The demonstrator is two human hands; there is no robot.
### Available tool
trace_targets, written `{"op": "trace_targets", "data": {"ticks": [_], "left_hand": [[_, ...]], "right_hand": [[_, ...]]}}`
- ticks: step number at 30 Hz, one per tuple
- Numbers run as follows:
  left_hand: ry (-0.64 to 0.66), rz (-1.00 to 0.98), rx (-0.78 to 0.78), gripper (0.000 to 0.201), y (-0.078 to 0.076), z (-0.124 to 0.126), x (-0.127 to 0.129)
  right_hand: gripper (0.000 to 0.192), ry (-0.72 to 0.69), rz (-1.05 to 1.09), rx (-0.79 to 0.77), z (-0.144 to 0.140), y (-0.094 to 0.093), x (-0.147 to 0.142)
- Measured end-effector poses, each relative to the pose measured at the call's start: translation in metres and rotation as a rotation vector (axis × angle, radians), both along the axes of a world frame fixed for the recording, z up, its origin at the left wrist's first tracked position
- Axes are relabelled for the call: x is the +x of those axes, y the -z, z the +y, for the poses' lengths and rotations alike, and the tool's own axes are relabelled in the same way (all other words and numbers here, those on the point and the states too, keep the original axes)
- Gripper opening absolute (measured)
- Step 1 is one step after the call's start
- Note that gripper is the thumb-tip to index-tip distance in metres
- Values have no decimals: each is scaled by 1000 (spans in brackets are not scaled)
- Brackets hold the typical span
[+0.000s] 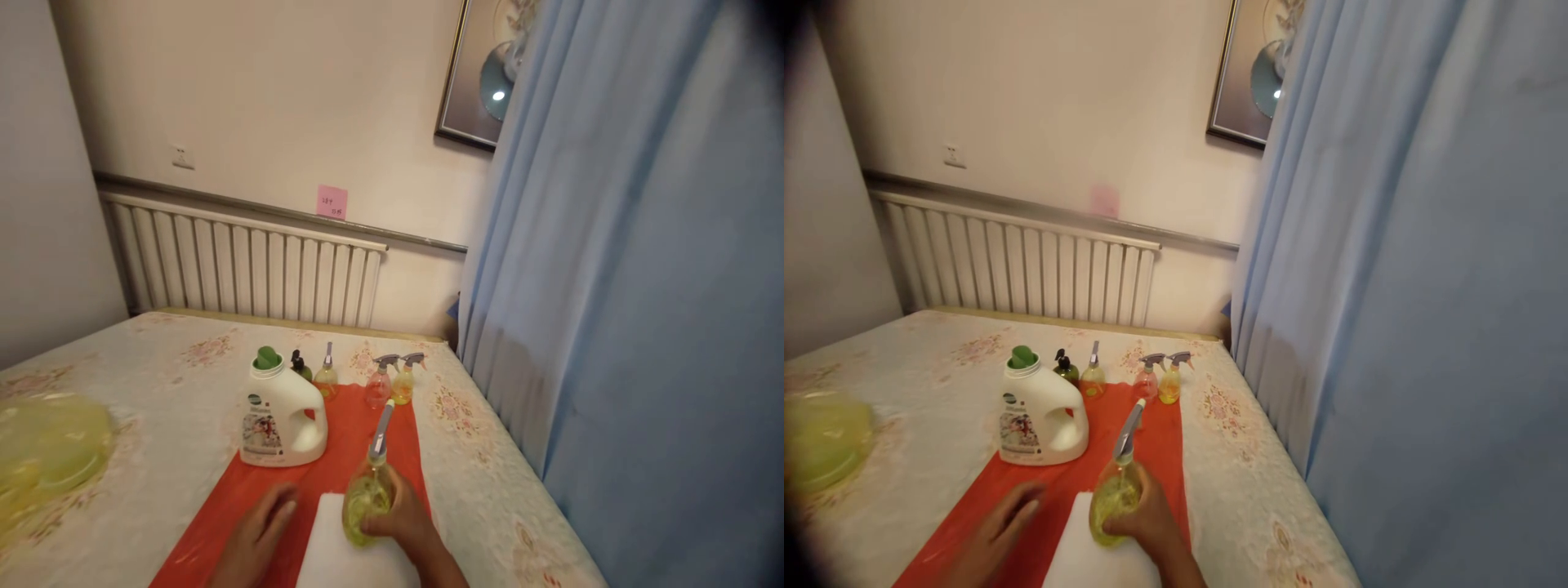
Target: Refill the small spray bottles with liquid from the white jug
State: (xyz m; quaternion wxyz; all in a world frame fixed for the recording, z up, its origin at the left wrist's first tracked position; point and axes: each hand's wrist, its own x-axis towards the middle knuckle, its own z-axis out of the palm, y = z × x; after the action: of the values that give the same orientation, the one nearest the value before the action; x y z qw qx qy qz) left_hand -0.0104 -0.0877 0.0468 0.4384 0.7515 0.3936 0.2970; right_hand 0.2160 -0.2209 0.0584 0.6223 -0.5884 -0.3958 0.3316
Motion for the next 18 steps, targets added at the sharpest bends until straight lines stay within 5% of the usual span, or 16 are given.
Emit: {"op": "trace_targets", "data": {"ticks": [4,7,13,18], "left_hand": [[312,-194,-179,44,-55,-35,26],[458,-280,-311,45,-75,-50,30],[532,-336,-506,34,-75,-61,29],[466,-410,-464,35,-60,-64,32]], "right_hand": [[75,-288,97,-38,-17,-10,-24],[82,-367,76,-60,-24,-14,-38],[85,-406,28,-183,-32,-17,-52],[87,-411,11,-165,-34,-21,-57]]}}
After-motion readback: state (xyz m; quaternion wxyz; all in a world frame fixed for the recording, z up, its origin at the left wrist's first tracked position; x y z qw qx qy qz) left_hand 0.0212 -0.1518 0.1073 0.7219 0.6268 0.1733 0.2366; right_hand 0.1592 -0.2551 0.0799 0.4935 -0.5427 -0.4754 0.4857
